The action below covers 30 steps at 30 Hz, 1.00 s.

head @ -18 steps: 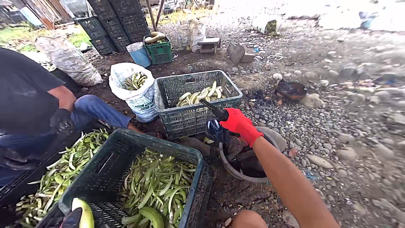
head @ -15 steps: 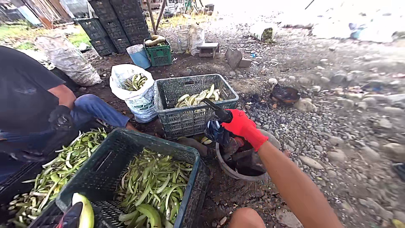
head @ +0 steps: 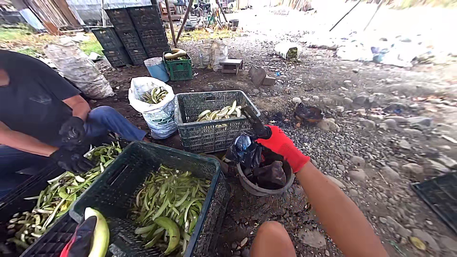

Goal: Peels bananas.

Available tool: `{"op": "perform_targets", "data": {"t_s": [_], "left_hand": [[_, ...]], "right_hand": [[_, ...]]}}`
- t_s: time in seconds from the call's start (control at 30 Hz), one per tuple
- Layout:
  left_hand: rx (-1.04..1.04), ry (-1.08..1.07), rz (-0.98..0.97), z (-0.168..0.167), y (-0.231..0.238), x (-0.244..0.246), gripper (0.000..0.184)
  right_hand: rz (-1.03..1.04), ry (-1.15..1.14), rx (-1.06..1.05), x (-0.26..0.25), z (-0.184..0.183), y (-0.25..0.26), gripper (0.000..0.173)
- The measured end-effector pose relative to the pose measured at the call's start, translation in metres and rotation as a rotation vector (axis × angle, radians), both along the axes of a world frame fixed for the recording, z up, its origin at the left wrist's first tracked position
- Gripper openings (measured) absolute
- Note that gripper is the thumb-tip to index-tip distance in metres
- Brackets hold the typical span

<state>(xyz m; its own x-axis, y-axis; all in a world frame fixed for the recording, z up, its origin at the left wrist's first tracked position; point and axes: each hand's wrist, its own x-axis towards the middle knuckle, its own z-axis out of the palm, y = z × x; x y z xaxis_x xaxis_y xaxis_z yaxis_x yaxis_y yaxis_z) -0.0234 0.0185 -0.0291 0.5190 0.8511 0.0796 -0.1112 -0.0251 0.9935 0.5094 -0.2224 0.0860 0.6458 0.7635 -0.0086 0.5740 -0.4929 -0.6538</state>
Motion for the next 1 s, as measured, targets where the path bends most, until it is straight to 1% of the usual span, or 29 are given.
{"op": "perform_targets", "data": {"t_s": [0.07, 0.13, 0.2, 0.27, 0.3, 0.33, 0.4, 0.47, 0.53, 0.6, 0.67, 0.7, 0.77, 0.83, 0.87, 0.93, 1.0], "left_hand": [[-0.022, -0.006, -0.014, 0.01, -0.008, 0.002, 0.036], [-0.045, 0.021, 0.045, 0.018, -0.018, 0.004, 0.034], [-0.027, -0.021, -0.01, 0.009, -0.012, -0.006, 0.036], [0.023, -0.056, -0.062, -0.004, 0.0, -0.02, 0.037], [0.026, -0.068, -0.067, -0.008, 0.004, -0.024, 0.037], [0.014, -0.061, -0.033, -0.007, 0.003, -0.025, 0.037], [-0.023, -0.058, -0.038, -0.003, 0.002, -0.026, 0.035], [-0.025, -0.063, -0.053, -0.003, 0.002, -0.028, 0.034], [-0.021, -0.062, 0.011, -0.003, -0.001, -0.021, 0.034], [0.001, -0.099, -0.026, -0.008, 0.004, -0.017, 0.035], [-0.03, -0.144, 0.032, -0.011, 0.005, -0.007, 0.031], [-0.057, -0.16, 0.111, -0.009, 0.004, 0.001, 0.029], [-0.074, -0.135, 0.329, -0.005, 0.001, 0.018, 0.03], [-0.018, -0.127, 0.526, -0.006, 0.003, 0.033, 0.034], [0.031, -0.096, 0.61, -0.009, 0.005, 0.037, 0.04], [0.12, 0.057, 0.735, -0.013, 0.007, 0.045, 0.053], [0.167, 0.193, 0.787, -0.011, -0.001, 0.056, 0.058]], "right_hand": [[-0.011, 0.009, 0.029, 0.011, -0.009, -0.006, 0.03], [-0.054, 0.021, 0.0, 0.024, -0.018, -0.014, 0.032], [-0.14, 0.008, -0.085, 0.042, -0.036, -0.022, 0.038], [-0.271, -0.018, -0.223, 0.056, -0.056, -0.034, 0.049], [-0.339, -0.022, -0.256, 0.059, -0.066, -0.044, 0.051], [-0.41, -0.031, -0.226, 0.059, -0.076, -0.054, 0.052], [-0.522, -0.056, -0.076, 0.048, -0.091, -0.07, 0.051], [-0.575, -0.032, -0.002, 0.031, -0.093, -0.075, 0.056], [-0.59, 0.011, 0.069, 0.009, -0.096, -0.068, 0.061], [-0.546, 0.05, 0.151, -0.018, -0.092, -0.046, 0.062], [-0.438, 0.102, 0.183, -0.06, -0.075, -0.016, 0.058], [-0.36, 0.15, 0.175, -0.087, -0.063, -0.001, 0.053], [-0.162, 0.235, 0.169, -0.143, -0.052, 0.028, 0.047], [0.044, 0.295, 0.186, -0.196, -0.056, 0.055, 0.047], [0.139, 0.301, 0.193, -0.219, -0.06, 0.068, 0.047], [0.29, 0.275, 0.15, -0.257, -0.067, 0.085, 0.048], [0.361, 0.228, 0.067, -0.282, -0.075, 0.09, 0.05]]}}
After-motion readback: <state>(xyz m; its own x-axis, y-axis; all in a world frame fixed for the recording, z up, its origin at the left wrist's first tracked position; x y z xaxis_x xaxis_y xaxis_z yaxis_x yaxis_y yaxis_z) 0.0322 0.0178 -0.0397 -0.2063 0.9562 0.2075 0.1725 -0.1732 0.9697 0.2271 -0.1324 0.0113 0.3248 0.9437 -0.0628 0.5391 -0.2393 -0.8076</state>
